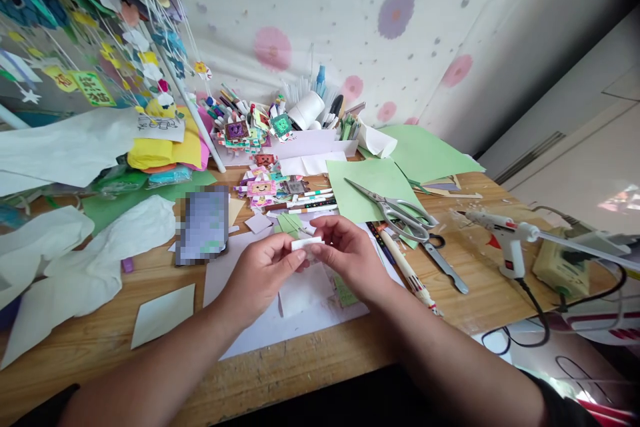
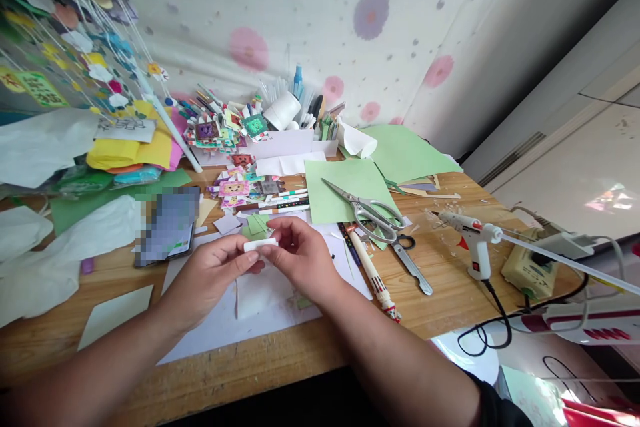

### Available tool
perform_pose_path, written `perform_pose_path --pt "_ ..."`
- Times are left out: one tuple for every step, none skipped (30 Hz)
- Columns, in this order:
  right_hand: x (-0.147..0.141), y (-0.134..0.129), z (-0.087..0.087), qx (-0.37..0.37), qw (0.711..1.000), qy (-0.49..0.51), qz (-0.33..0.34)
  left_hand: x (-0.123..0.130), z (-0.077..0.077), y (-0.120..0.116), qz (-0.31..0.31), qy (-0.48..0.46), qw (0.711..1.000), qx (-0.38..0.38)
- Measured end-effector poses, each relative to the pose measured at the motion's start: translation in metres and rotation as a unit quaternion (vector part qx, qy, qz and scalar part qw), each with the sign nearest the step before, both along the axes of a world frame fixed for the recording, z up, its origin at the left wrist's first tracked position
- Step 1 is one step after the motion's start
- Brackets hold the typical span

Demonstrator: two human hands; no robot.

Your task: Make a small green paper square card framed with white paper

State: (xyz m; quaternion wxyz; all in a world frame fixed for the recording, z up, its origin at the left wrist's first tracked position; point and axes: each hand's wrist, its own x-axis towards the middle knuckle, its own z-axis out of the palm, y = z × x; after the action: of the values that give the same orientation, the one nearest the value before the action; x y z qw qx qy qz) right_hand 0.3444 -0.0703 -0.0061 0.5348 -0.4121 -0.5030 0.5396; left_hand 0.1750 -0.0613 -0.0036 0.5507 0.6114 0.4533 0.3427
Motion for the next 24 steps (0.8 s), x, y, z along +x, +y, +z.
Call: perform_pose_path --pt "0.003 0.0 0.002 -0.015 1.0 -0.002 0.018 0.0 0.001 0.0 -0.005 0.001 1.0 -0.004" --pt "0.006 0.0 0.004 -0.026 0.999 -0.006 0.031 0.001 0.002 -0.001 -0.011 0.004 1.0 -0.006" --pt "0.008 -0.001 0.006 -0.033 0.999 -0.011 0.036 0.001 0.003 -0.002 -0.017 0.004 1.0 -0.007" --pt "0.011 -0.002 0.007 -0.036 0.999 -0.013 0.034 0.001 0.005 -0.003 -0.025 0.001 1.0 -0.009" --pt "0.012 -0.003 0.008 -0.038 0.999 -0.011 0.028 0.002 0.007 -0.005 -0.032 -0.009 0.999 -0.012" --pt "0.014 -0.005 0.009 -0.04 0.999 -0.003 0.018 0.003 0.009 -0.007 -0.037 -0.025 0.999 -0.017" --pt "0.015 -0.008 0.009 -0.042 0.999 0.01 0.007 0.004 0.011 -0.01 -0.037 -0.047 0.998 -0.023" --pt "0.015 -0.011 0.009 -0.047 0.999 0.025 -0.002 0.005 0.013 -0.013 -0.032 -0.07 0.996 -0.032" --pt "0.016 -0.014 0.009 -0.051 0.998 0.043 -0.008 0.007 0.015 -0.016 -0.024 -0.093 0.994 -0.043" --pt "0.017 -0.017 0.009 -0.055 0.997 0.06 -0.011 0.009 0.017 -0.019 -0.015 -0.113 0.992 -0.055" --pt "0.017 -0.021 0.009 -0.057 0.995 0.077 -0.013 0.012 0.019 -0.022 -0.006 -0.126 0.99 -0.068" --pt "0.018 -0.024 0.009 -0.059 0.994 0.093 -0.013 0.015 0.02 -0.025 0.0 -0.134 0.988 -0.081" --pt "0.019 -0.028 0.009 -0.058 0.993 0.106 -0.011 0.019 0.02 -0.028 0.004 -0.138 0.986 -0.091" --pt "0.02 -0.031 0.009 -0.057 0.992 0.117 -0.01 0.022 0.021 -0.03 0.008 -0.14 0.986 -0.096" --pt "0.022 -0.034 0.009 -0.055 0.991 0.123 -0.009 0.026 0.02 -0.033 0.012 -0.14 0.985 -0.096" --pt "0.023 -0.037 0.009 -0.052 0.991 0.126 -0.008 0.029 0.02 -0.035 0.016 -0.14 0.985 -0.094" --pt "0.026 -0.039 0.009 -0.048 0.991 0.127 -0.009 0.033 0.019 -0.037 0.02 -0.141 0.986 -0.092" --pt "0.028 -0.042 0.009 -0.045 0.991 0.129 -0.012 0.036 0.018 -0.04 0.023 -0.14 0.986 -0.089" --pt "0.031 -0.044 0.008 -0.042 0.99 0.13 -0.016 0.039 0.018 -0.042 0.026 -0.14 0.986 -0.088" --pt "0.034 -0.046 0.008 -0.04 0.99 0.131 -0.021 0.042 0.018 -0.044 0.029 -0.14 0.986 -0.089" --pt "0.038 -0.047 0.007 -0.037 0.99 0.13 -0.028 0.044 0.019 -0.046 0.03 -0.141 0.986 -0.089" --pt "0.041 -0.049 0.006 -0.033 0.991 0.127 -0.035 0.047 0.02 -0.047 0.029 -0.143 0.986 -0.086" --pt "0.044 -0.051 0.006 -0.028 0.991 0.12 -0.042 0.05 0.021 -0.049 0.026 -0.142 0.986 -0.082" --pt "0.047 -0.052 0.005 -0.022 0.992 0.11 -0.05 0.052 0.022 -0.049 0.02 -0.136 0.988 -0.076"
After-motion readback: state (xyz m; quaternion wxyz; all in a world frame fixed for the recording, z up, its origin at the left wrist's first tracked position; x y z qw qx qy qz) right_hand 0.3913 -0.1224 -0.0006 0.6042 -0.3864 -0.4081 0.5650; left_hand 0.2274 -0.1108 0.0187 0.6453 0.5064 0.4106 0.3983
